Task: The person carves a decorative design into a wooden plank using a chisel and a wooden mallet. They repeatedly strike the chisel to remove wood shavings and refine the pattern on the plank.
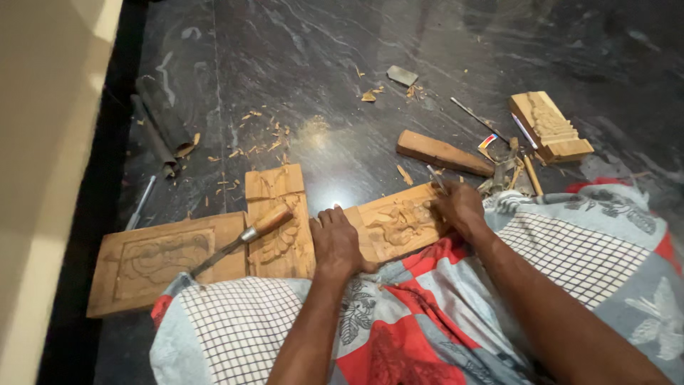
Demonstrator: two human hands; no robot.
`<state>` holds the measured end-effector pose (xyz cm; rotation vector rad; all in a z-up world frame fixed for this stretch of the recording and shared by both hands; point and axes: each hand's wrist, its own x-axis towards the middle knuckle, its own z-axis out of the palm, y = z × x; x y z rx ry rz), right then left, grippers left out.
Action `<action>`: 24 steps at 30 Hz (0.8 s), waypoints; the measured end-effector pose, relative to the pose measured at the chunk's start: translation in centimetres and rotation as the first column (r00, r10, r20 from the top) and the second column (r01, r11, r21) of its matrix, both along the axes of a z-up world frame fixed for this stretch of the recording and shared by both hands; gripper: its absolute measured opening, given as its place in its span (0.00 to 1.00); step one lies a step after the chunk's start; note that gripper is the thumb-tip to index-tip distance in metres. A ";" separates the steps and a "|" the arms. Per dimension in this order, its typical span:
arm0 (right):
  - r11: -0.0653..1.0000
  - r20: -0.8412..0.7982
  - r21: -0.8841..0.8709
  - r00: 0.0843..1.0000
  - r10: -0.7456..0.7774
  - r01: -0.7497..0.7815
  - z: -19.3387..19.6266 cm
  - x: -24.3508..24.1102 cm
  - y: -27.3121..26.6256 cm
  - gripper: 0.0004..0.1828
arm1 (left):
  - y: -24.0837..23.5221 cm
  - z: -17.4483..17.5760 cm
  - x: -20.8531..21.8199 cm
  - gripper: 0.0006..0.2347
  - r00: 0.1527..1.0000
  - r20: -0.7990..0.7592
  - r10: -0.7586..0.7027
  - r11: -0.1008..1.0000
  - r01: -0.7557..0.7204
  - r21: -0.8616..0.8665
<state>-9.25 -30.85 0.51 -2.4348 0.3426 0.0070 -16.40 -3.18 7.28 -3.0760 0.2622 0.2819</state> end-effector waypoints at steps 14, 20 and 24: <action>1.000 0.000 0.019 1.000 0.000 0.000 -3.0 2.4 -1.0 0.27 | 0.6 0.4 0.1 0.64 0.998 -0.048 0.039 0.999 -0.039 0.014; 0.997 -0.052 0.075 0.999 -0.014 0.018 -4.1 2.9 -0.4 0.25 | 0.4 0.6 0.2 0.61 0.993 -0.098 0.070 0.997 -0.068 0.028; 0.993 0.054 0.117 0.998 0.027 -0.033 -4.1 2.3 -1.3 0.23 | -3.8 -1.6 -0.7 0.36 0.988 -0.137 -0.066 0.989 0.047 -0.142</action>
